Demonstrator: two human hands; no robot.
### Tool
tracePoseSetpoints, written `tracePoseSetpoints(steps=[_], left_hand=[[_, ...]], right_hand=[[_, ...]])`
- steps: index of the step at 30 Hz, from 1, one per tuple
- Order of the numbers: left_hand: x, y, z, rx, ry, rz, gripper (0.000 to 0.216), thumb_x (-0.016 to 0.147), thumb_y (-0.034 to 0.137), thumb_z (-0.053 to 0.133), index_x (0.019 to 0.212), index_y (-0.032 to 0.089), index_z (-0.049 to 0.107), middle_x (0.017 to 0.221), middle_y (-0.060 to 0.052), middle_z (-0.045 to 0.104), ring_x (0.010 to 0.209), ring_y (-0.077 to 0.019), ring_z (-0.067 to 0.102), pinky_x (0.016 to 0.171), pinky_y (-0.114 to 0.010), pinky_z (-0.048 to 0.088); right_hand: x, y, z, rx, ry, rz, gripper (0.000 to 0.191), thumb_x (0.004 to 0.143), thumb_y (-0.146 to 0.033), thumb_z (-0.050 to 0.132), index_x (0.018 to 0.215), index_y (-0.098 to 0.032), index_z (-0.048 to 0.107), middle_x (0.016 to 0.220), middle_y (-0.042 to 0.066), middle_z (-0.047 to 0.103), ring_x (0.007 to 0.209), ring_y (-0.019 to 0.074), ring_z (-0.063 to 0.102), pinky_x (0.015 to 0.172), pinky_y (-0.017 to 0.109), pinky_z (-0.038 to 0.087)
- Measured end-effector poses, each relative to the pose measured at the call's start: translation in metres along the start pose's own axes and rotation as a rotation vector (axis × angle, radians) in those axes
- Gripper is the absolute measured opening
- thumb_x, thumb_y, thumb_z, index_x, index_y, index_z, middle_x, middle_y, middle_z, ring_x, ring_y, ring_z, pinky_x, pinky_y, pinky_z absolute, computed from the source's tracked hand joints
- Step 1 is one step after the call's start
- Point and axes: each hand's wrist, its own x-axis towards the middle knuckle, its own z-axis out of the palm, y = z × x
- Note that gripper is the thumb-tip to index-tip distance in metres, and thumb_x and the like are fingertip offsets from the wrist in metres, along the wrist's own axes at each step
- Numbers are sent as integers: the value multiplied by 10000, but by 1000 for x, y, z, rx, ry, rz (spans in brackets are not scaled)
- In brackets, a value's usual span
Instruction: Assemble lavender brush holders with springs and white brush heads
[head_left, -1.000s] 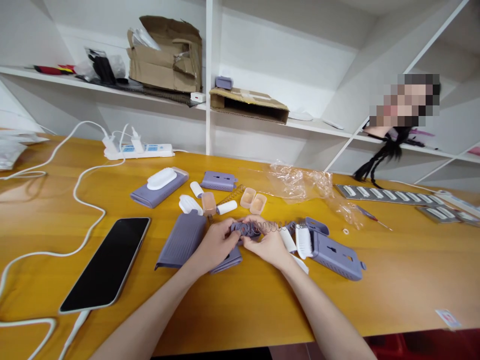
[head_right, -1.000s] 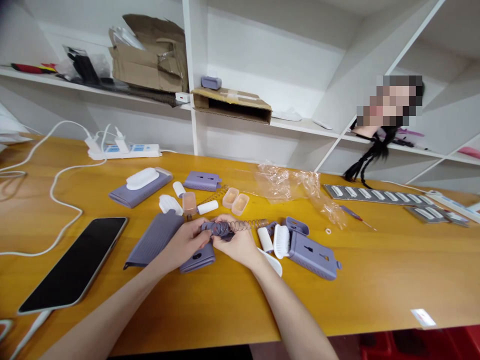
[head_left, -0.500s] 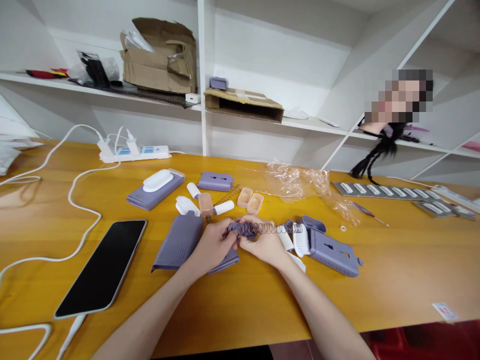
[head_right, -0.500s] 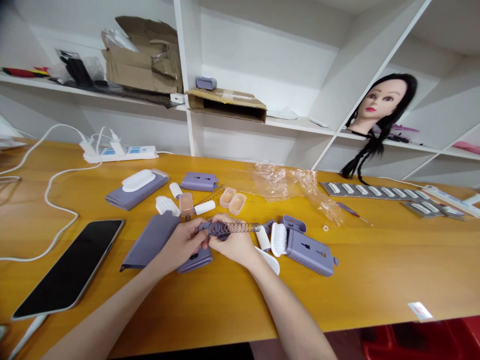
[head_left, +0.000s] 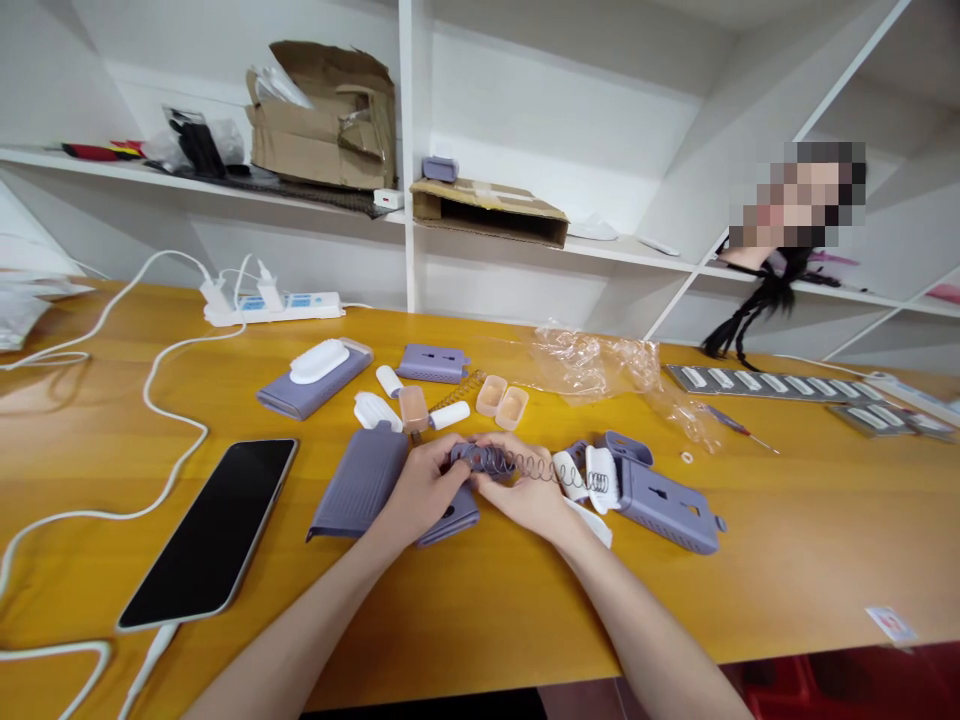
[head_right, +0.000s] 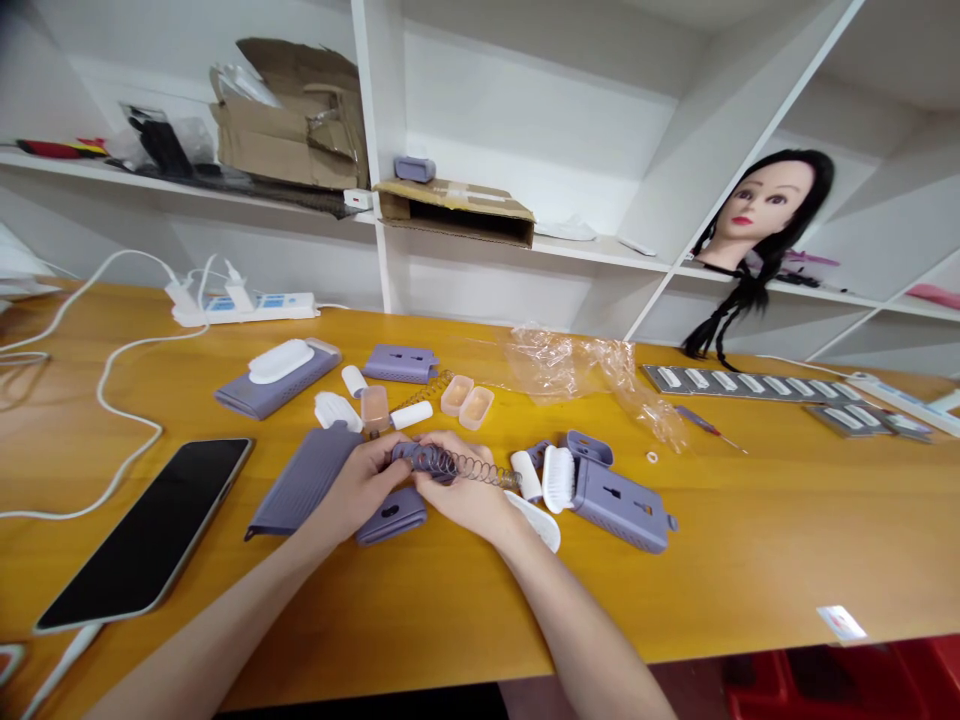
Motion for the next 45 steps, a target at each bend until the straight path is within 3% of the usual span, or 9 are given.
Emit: tracePoseSetpoints(steps=[5, 8, 13, 19, 26, 34, 41, 45], left_hand=[[2, -3, 0, -43, 11, -24, 114, 733, 187, 436, 641, 173, 502, 581, 48, 481, 577, -105, 439, 566, -215, 346], [4, -5, -1, -129, -67, -94, 133, 746, 239, 463, 634, 173, 493, 522, 57, 477, 499, -94, 428, 515, -214, 337], [7, -3, -3, -280, -100, -220, 127, 720, 259, 497, 692, 150, 556, 578, 9, 601, 563, -115, 566, 542, -214, 377], [5, 5, -6, -253, -138, -349, 130, 726, 246, 471, 691, 146, 545, 553, -15, 641, 543, -142, 638, 514, -210, 375], [4, 10, -12, -201, -227, -292, 126, 741, 232, 471, 718, 146, 561, 602, -17, 657, 589, -143, 659, 540, -210, 411], [4, 4, -11, -149, -239, -231, 122, 748, 196, 461, 760, 145, 572, 580, 3, 637, 564, -131, 642, 553, -220, 430], [3, -4, -13, -12, -224, -146, 161, 782, 264, 454, 738, 156, 564, 605, -21, 651, 586, -147, 637, 575, -242, 438], [4, -3, -15, -69, -217, -154, 181, 773, 309, 483, 702, 154, 543, 590, -13, 631, 571, -138, 613, 571, -239, 423]], right_hand=[[-1, 5, 2, -17, -17, 40, 297, 694, -221, 641, 987, -243, 594, 954, 11, 695, 871, 186, 655, 845, 354, 480], [0, 11, 4, 50, -4, 9, 305, 717, -203, 621, 1019, -221, 586, 1001, 37, 683, 927, 185, 639, 865, 345, 475], [4, 11, 4, 77, 58, -77, 275, 711, -165, 612, 982, -207, 603, 1076, 62, 655, 1013, 185, 603, 921, 340, 449], [3, 12, 6, 17, 17, -36, 230, 693, -154, 575, 908, -213, 632, 843, 17, 697, 745, 160, 650, 726, 285, 520], [0, 16, 8, 30, 47, -23, 288, 673, -160, 564, 956, -195, 604, 915, 44, 692, 850, 192, 650, 811, 327, 505], [3, 13, 5, 18, -7, -55, 284, 684, -127, 552, 951, -200, 613, 924, 42, 693, 843, 180, 653, 784, 307, 513], [4, 8, -3, 49, -94, 71, 277, 680, -168, 657, 951, -228, 665, 915, 13, 716, 833, 177, 668, 791, 307, 516], [5, 9, -2, 106, -74, 149, 302, 648, -194, 713, 948, -210, 680, 902, 25, 724, 802, 185, 677, 778, 315, 527]])
